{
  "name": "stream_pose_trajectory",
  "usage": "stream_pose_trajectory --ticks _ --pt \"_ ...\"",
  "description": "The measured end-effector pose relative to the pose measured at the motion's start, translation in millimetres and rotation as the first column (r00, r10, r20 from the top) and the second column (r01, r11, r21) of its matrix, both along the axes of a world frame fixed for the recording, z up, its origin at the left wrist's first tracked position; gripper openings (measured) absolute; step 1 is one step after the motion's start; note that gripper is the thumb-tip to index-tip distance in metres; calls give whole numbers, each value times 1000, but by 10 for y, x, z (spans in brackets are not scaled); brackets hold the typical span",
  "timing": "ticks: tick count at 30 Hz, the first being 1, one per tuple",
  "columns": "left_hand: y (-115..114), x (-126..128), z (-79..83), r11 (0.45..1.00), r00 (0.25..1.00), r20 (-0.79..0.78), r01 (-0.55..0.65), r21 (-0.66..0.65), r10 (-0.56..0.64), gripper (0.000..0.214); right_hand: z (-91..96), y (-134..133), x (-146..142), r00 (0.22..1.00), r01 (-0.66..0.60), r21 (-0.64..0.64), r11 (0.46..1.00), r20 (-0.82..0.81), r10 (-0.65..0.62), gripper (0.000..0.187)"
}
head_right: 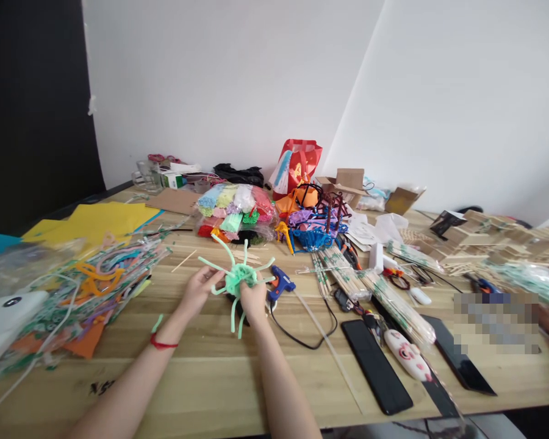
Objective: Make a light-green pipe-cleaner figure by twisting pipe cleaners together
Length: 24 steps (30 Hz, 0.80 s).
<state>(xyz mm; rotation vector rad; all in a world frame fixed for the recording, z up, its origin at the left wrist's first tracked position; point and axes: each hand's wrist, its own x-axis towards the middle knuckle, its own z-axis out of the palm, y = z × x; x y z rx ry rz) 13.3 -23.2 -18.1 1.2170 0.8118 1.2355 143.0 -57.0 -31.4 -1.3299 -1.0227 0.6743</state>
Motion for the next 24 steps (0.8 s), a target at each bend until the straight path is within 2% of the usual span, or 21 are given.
stream_pose_trajectory --ticks 5,9,13,16,20,24 --pt "16 -9 -26 999 996 89 10 -44 -6 34 25 -7 1 999 29 18 999 -15 -29 29" --pt "18 -9 -33 999 993 111 -37 -34 41 35 42 -16 -5 999 36 0 999 -4 -36 29" --pt "16 -2 -29 997 994 74 -81 5 81 34 29 -7 -5 999 32 5 999 27 -32 28" --pt "7 -1 -20 998 999 11 -53 31 53 31 9 1 3 999 27 13 1000 18 -27 26" --pt "-7 -22 -4 999 998 45 43 -25 -42 33 -9 7 -5 998 3 1 1000 -69 -3 27" --pt "-13 -49 8 944 933 260 294 -152 -248 36 12 17 -57 975 -55 -24 998 -216 49 30"
